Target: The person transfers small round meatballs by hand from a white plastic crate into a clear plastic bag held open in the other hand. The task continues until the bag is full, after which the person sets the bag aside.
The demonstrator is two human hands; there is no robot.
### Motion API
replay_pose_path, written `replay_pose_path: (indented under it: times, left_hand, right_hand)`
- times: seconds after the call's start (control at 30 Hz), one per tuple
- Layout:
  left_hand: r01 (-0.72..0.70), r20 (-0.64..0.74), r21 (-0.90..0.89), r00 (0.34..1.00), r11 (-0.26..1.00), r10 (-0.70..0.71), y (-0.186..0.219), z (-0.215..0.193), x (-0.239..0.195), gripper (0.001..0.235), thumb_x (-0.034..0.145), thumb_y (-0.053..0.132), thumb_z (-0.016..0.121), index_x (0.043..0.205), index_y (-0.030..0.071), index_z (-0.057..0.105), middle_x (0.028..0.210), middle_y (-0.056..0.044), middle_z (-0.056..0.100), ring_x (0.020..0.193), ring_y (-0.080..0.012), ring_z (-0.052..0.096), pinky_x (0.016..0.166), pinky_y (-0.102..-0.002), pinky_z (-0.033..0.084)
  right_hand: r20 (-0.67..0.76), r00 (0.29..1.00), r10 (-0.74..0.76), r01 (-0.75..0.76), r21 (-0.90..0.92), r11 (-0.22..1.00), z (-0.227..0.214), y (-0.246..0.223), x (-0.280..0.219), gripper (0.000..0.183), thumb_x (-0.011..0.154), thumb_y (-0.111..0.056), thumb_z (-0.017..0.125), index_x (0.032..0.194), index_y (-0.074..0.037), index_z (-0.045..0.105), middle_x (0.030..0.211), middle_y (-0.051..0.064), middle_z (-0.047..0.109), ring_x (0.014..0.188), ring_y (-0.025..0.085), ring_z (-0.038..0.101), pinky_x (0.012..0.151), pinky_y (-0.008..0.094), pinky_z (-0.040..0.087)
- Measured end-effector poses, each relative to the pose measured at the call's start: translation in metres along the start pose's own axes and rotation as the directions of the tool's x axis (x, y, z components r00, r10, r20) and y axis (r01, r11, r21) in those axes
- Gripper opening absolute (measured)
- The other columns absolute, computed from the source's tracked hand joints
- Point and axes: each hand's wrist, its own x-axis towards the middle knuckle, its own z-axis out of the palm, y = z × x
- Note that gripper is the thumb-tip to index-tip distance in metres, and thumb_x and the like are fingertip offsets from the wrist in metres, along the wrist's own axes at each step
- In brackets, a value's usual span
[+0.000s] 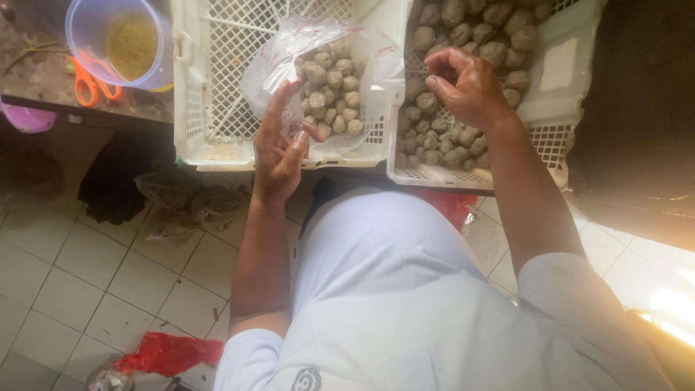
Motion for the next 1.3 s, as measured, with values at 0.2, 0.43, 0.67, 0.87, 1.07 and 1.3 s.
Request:
replay_pose_path:
  times: [0.2, 0.43, 0.67, 0.87, 1.07, 1.3]
  left_hand:
    - [-0.043, 0.011, 0.002, 0.999, 0.999, 0.043, -0.004, -0.002, 0.0, 0.071, 0.094, -0.006, 0.051, 0.163, 0.001, 0.032, 0.165, -0.019, 0.042, 0.108, -0.0167, 0.067, 0.087, -0.032, 0.063]
    - [-0.05, 0.015, 0.017, 0.999, 0.999, 0.05, -0.002, -0.001, -0.001, 0.072, 0.095, -0.006, 0.052, 0.163, 0.003, 0.032, 0.165, -0.018, 0.043, 0.098, -0.0139, 0.067, 0.086, -0.031, 0.063]
    - [-0.093, 0.018, -0.046, 0.995, 0.995, 0.094, -0.004, -0.002, -0.006, 0.071, 0.098, -0.006, 0.053, 0.164, 0.006, 0.033, 0.164, -0.018, 0.042, 0.109, -0.0158, 0.066, 0.088, -0.032, 0.063]
    - [-0.099, 0.03, -0.033, 0.995, 0.995, 0.1, 0.0, -0.005, -0.009, 0.07, 0.097, -0.007, 0.05, 0.163, 0.005, 0.033, 0.166, -0.018, 0.041, 0.112, -0.0172, 0.067, 0.092, -0.034, 0.064]
    - [-0.091, 0.048, -0.044, 0.994, 0.995, 0.093, -0.004, -0.005, -0.004, 0.071, 0.097, -0.009, 0.051, 0.164, 0.005, 0.033, 0.167, -0.017, 0.04, 0.108, -0.0159, 0.066, 0.09, -0.032, 0.063]
    - [-0.051, 0.064, -0.038, 0.997, 0.998, 0.054, -0.006, -0.003, -0.004, 0.069, 0.1, -0.007, 0.052, 0.165, 0.004, 0.033, 0.163, -0.016, 0.04, 0.103, -0.0141, 0.067, 0.087, -0.03, 0.062]
  right_hand:
    - [0.225, 0.972, 0.074, 0.007, -0.342, 0.94, 0.041, 0.046, 0.002, 0.042, 0.089, -0.001, 0.059, 0.129, -0.01, 0.066, 0.121, 0.018, 0.069, 0.103, 0.032, 0.067, 0.09, 0.044, 0.055]
    - [0.303, 0.95, 0.075, 0.168, -0.698, 0.697, 0.077, 0.048, 0.004, 0.037, 0.098, -0.005, 0.054, 0.131, -0.017, 0.066, 0.091, 0.018, 0.074, 0.086, 0.034, 0.072, 0.076, 0.048, 0.058]
    - [0.305, 0.925, 0.225, 0.011, -0.615, 0.789, 0.062, 0.042, 0.002, 0.036, 0.093, -0.024, 0.066, 0.128, -0.018, 0.068, 0.105, 0.017, 0.073, 0.095, 0.035, 0.071, 0.084, 0.046, 0.057]
    - [0.462, 0.876, 0.139, -0.031, -0.235, 0.972, 0.031, 0.02, -0.005, 0.048, 0.094, -0.035, 0.062, 0.136, -0.011, 0.059, 0.124, 0.015, 0.069, 0.105, 0.028, 0.068, 0.088, 0.043, 0.055]
    - [0.639, 0.7, 0.318, -0.172, -0.281, 0.944, 0.01, -0.044, -0.036, 0.053, 0.091, -0.05, 0.065, 0.134, -0.019, 0.06, 0.11, 0.017, 0.074, 0.092, 0.027, 0.074, 0.075, 0.046, 0.062]
    - [0.104, 0.985, -0.139, 0.105, 0.284, 0.953, 0.015, -0.058, -0.016, 0.041, 0.101, -0.03, 0.065, 0.136, -0.01, 0.056, 0.121, 0.011, 0.069, 0.101, 0.02, 0.07, 0.081, 0.036, 0.062]
